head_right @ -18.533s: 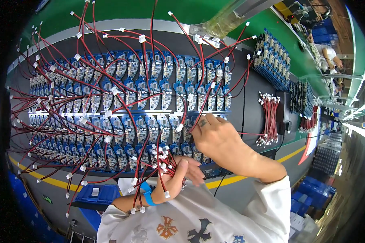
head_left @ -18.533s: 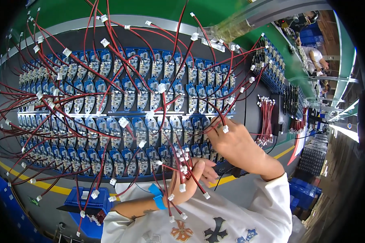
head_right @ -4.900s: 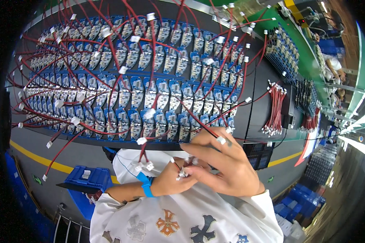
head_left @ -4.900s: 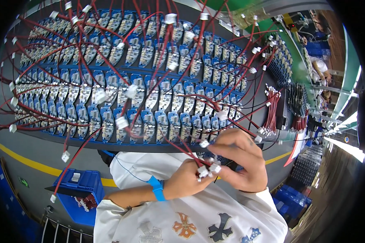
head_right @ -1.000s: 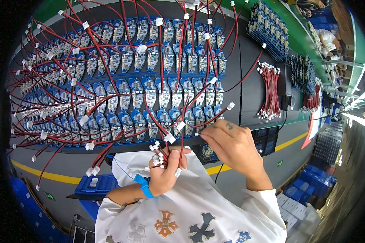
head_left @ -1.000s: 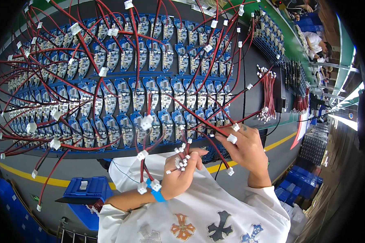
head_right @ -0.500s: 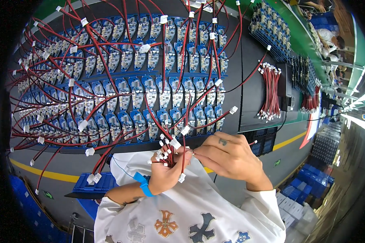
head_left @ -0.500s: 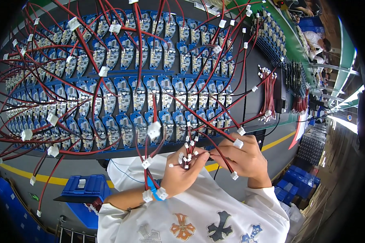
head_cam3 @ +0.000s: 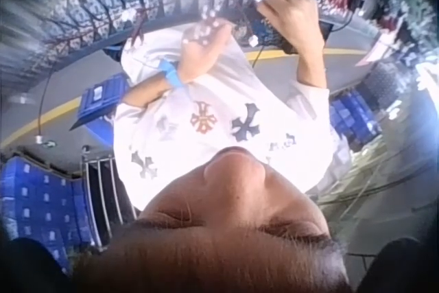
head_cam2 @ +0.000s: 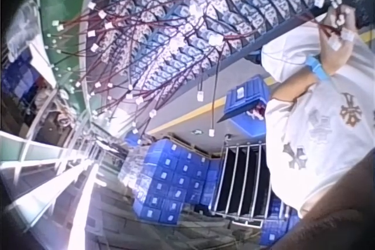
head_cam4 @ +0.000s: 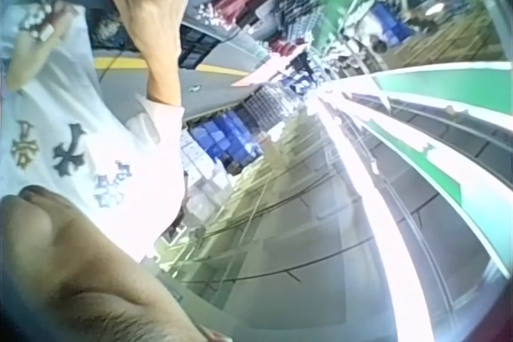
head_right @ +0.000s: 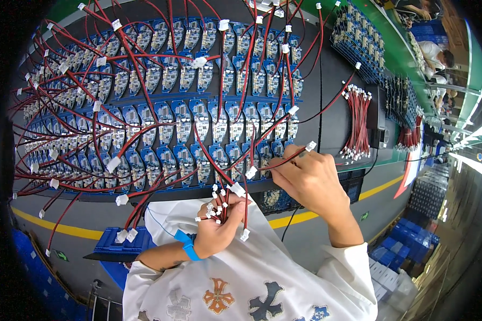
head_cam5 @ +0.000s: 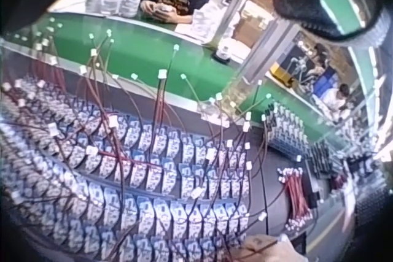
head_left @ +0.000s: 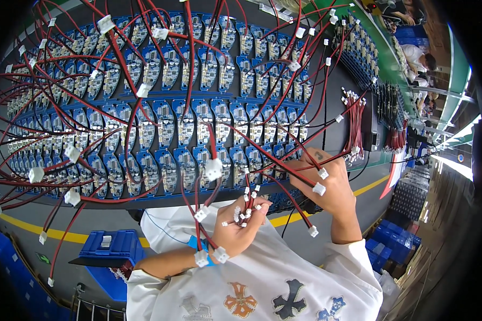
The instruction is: The person connects wire harnesses to electronic circuit boards on an assembly line by hand, attaching connectors to each board.
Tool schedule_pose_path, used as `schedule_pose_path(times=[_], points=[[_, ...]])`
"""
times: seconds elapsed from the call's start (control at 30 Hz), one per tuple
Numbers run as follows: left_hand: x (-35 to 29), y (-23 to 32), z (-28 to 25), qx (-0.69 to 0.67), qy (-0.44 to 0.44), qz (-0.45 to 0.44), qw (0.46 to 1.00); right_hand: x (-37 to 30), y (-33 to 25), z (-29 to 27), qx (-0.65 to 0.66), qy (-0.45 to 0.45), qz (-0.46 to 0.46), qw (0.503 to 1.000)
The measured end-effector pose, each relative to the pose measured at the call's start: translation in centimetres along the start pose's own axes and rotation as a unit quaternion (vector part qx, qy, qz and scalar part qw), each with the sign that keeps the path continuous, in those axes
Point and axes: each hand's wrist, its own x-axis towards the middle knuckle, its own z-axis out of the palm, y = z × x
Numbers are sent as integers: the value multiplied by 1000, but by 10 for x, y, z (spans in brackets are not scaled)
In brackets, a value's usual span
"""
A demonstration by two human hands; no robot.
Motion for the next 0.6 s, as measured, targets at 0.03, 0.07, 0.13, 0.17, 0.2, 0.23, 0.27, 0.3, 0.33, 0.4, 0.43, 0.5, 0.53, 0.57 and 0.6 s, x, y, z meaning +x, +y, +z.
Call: schedule_pose_path(times=[0.03,0.07,0.13,0.17,0.2,0.23,0.27,0.3,0.33,0.4,0.43,0.5,0.53,0.57,0.6], points=[[0,0,-1,0,0,0,1000,1,0,-1,-4,-28,8,1000],[0,1,-1,4,-3,0,1000,3,0,-2,-9,-56,16,998],[-1,1,-1,7,-5,-1,1000,8,-2,-8,-23,-72,-2,997],[0,2,-2,10,-9,0,1000,12,-3,-11,-37,-88,-20,995],[-1,3,-2,13,-13,1,1000,15,-4,-12,-37,-88,-20,995],[-1,4,-2,13,-13,1,1000,19,-5,-12,-54,-65,-55,995],[-2,4,-3,8,-16,-5,1000,22,-5,-12,-72,-42,-90,992],[-2,5,-4,3,-20,-11,1000,24,-4,-13,-72,-43,-91,992],[-2,3,-4,2,-19,-11,1000,25,-3,-14,-68,-37,-105,991],[-2,-1,-4,-18,-19,9,1000,26,-3,-14,-64,-32,-120,990],[-2,1,-4,-19,-19,9,1000,26,-3,-14,-64,-35,-119,990],[-1,6,-5,13,-36,20,999,28,-4,-14,-64,-39,-117,990],[-1,5,-6,13,-36,19,999,29,-4,-14,-64,-64,-119,989],[0,5,-6,9,-45,20,999,30,-4,-14,-64,-88,-120,987],[0,5,-6,4,-54,20,998,31,-6,-16,-64,-89,-119,987]])
